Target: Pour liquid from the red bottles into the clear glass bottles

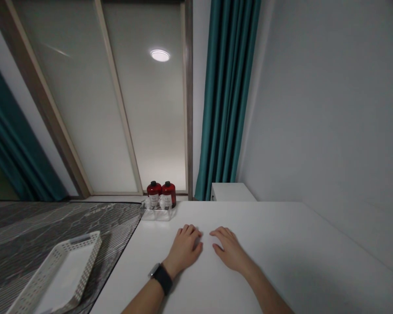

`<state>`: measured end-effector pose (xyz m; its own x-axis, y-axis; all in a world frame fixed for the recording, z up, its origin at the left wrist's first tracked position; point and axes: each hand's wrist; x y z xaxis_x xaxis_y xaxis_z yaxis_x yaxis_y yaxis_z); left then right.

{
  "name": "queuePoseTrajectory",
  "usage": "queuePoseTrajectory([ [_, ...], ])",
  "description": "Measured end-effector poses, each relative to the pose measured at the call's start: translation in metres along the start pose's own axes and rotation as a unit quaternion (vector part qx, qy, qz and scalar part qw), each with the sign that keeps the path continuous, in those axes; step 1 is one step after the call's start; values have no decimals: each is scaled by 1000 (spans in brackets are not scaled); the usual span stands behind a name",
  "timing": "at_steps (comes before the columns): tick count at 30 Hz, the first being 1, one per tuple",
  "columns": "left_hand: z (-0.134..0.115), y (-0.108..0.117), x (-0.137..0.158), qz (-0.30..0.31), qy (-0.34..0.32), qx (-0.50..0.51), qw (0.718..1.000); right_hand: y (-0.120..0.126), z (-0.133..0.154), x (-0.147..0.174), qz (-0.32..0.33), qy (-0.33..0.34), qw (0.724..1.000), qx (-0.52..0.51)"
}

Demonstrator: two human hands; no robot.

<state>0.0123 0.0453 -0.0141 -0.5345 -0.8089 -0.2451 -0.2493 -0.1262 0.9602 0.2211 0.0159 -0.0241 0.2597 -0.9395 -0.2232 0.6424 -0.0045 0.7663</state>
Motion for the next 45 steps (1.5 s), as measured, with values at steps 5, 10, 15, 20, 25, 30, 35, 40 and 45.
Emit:
queuePoseTrajectory([
  [5,2,5,2,16,-3,13,1000,0,-1,0,-6,0,1000,2],
  [10,8,21,2,-4,0,51,999,-3,-4,1,-6,6,1000,0],
  [15,18,46,2,-61,26,45,997,-6,-8,2,-11,18,1000,-5],
  [20,45,54,7,-111,71,26,991,-12,-5,2,-7,30,999,-17],
  [25,90,47,14,-190,184,14,964,-21,12,0,11,42,998,-43],
  [30,127,32,20,-277,295,-11,914,-31,39,-10,52,73,994,-56],
  [35,143,15,21,-303,302,-13,904,-47,70,-41,85,114,987,-69],
  [40,154,6,22,-306,299,1,904,-74,84,-98,9,123,985,-119],
  [45,162,-3,21,-294,301,31,907,-97,80,-143,-31,86,987,-135],
])
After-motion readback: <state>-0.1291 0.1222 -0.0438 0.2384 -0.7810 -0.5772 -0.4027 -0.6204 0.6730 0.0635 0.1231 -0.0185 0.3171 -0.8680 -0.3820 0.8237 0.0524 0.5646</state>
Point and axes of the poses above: each hand's wrist, its own x-axis away from the middle knuckle, its own y-axis out of the back of the hand, z = x × y, and after that the axes turned 9 degrees about -x, right-handed
